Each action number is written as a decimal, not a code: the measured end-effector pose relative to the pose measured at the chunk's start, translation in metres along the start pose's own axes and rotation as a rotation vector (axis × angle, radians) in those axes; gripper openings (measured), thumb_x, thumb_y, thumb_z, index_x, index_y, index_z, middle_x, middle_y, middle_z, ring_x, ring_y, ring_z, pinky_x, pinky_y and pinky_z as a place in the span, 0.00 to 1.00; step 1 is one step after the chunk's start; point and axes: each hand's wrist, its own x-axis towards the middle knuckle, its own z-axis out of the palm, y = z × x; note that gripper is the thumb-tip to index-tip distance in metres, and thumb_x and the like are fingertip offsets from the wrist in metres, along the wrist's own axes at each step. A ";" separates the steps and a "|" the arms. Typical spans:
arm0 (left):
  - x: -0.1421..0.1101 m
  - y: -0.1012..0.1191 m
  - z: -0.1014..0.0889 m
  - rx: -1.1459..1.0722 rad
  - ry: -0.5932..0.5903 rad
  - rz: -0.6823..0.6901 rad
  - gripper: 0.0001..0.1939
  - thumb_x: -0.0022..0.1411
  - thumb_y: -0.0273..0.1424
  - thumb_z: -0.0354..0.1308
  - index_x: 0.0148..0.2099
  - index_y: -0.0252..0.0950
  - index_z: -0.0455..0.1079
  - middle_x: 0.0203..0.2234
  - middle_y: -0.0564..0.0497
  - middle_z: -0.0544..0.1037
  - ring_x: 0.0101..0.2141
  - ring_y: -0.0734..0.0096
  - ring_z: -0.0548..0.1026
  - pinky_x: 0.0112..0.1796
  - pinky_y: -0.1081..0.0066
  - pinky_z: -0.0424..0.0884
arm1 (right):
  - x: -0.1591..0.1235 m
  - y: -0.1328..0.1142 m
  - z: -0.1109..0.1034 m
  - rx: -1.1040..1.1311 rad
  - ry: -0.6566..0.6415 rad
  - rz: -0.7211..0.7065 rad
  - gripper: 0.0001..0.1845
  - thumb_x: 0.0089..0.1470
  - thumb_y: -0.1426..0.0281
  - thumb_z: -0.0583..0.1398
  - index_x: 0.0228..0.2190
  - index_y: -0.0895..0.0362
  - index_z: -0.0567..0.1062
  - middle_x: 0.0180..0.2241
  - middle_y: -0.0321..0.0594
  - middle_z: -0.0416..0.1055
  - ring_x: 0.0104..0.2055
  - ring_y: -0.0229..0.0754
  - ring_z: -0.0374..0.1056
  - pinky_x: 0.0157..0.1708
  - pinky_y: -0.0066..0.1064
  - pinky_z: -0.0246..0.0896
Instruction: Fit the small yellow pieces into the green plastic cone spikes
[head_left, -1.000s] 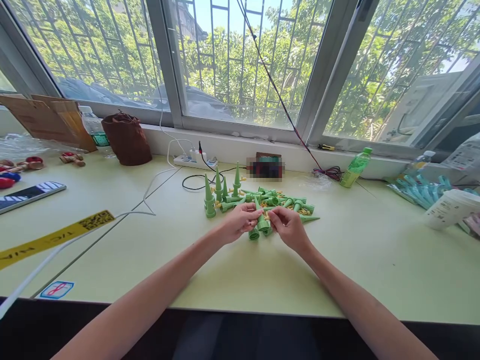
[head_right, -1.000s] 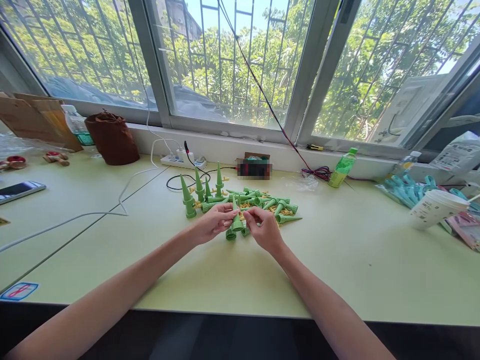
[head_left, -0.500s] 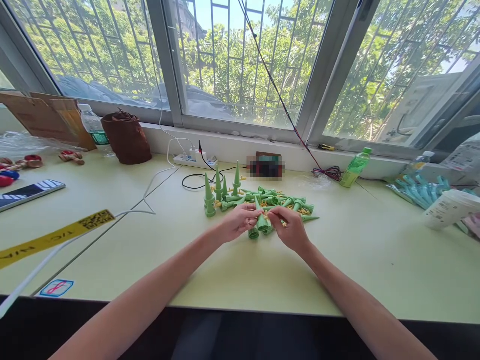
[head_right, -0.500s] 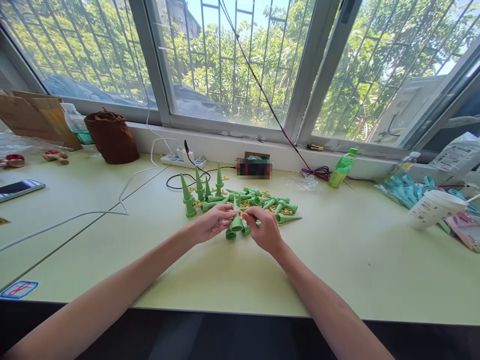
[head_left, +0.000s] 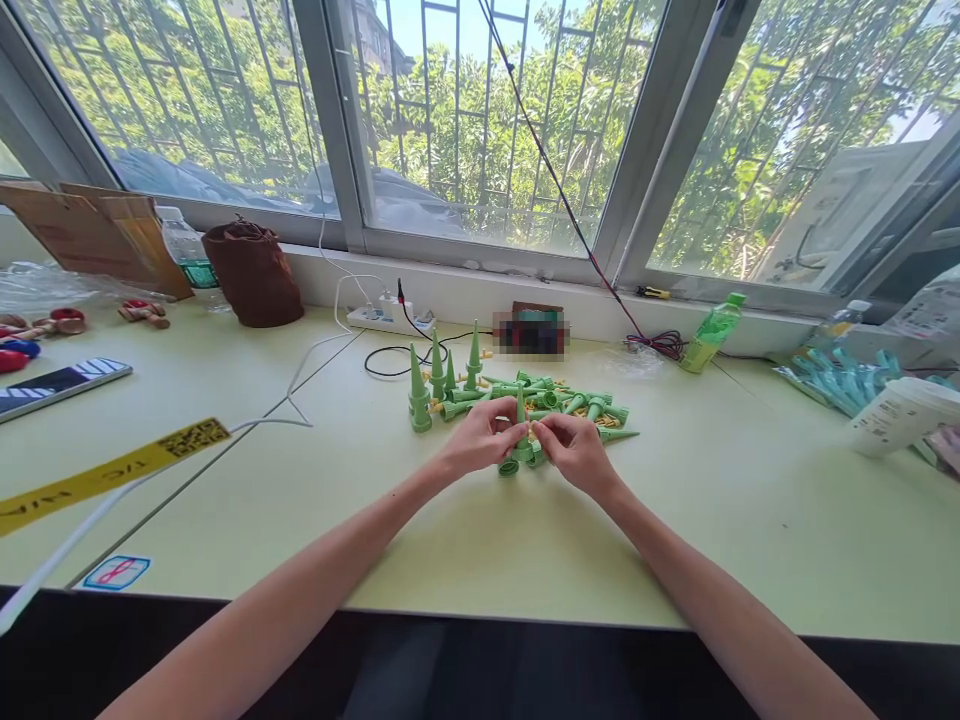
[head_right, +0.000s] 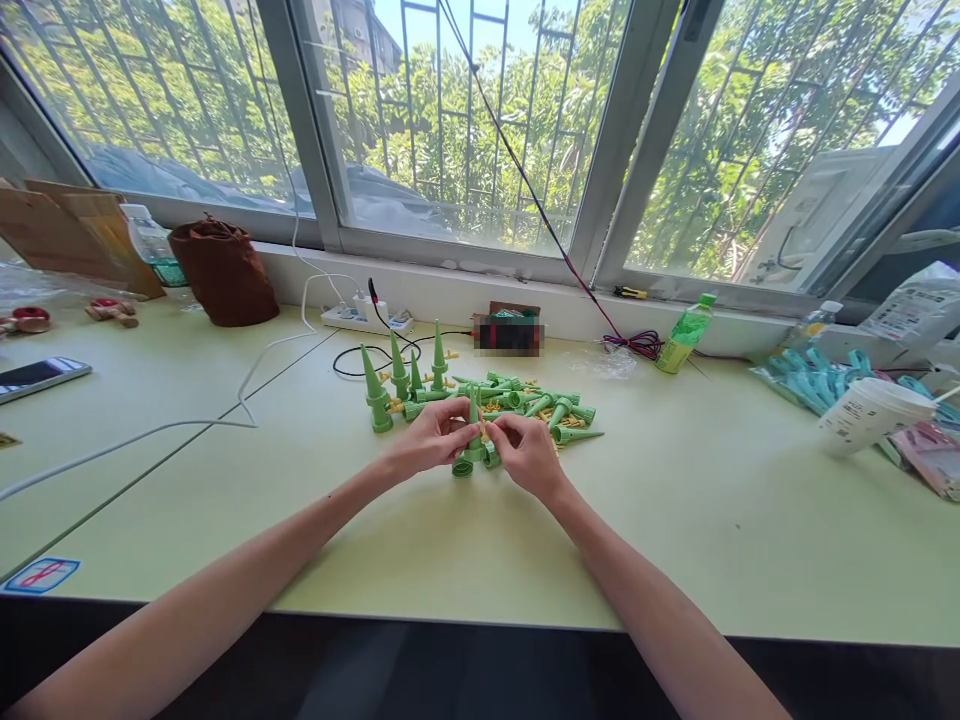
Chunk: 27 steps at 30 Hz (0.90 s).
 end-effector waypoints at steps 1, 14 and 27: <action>0.000 -0.001 0.000 0.024 0.003 0.020 0.15 0.58 0.40 0.61 0.31 0.34 0.64 0.17 0.59 0.59 0.16 0.83 0.59 0.16 0.80 0.53 | 0.000 0.000 0.000 0.020 -0.014 0.019 0.20 0.58 0.56 0.56 0.21 0.57 0.71 0.16 0.33 0.60 0.19 0.35 0.52 0.19 0.28 0.48; 0.001 0.005 -0.005 -0.180 -0.041 -0.113 0.21 0.50 0.43 0.67 0.30 0.34 0.62 0.18 0.59 0.60 0.16 0.85 0.56 0.15 0.80 0.46 | -0.001 0.004 -0.001 0.048 -0.050 -0.020 0.19 0.58 0.55 0.56 0.25 0.56 0.70 0.20 0.34 0.61 0.21 0.36 0.54 0.21 0.28 0.50; 0.003 0.002 -0.009 -0.171 -0.037 -0.035 0.20 0.55 0.42 0.64 0.43 0.32 0.71 0.23 0.55 0.64 0.20 0.82 0.58 0.19 0.78 0.52 | -0.001 -0.007 -0.001 0.045 0.011 -0.054 0.14 0.57 0.58 0.58 0.28 0.56 0.72 0.23 0.35 0.64 0.23 0.36 0.58 0.23 0.28 0.54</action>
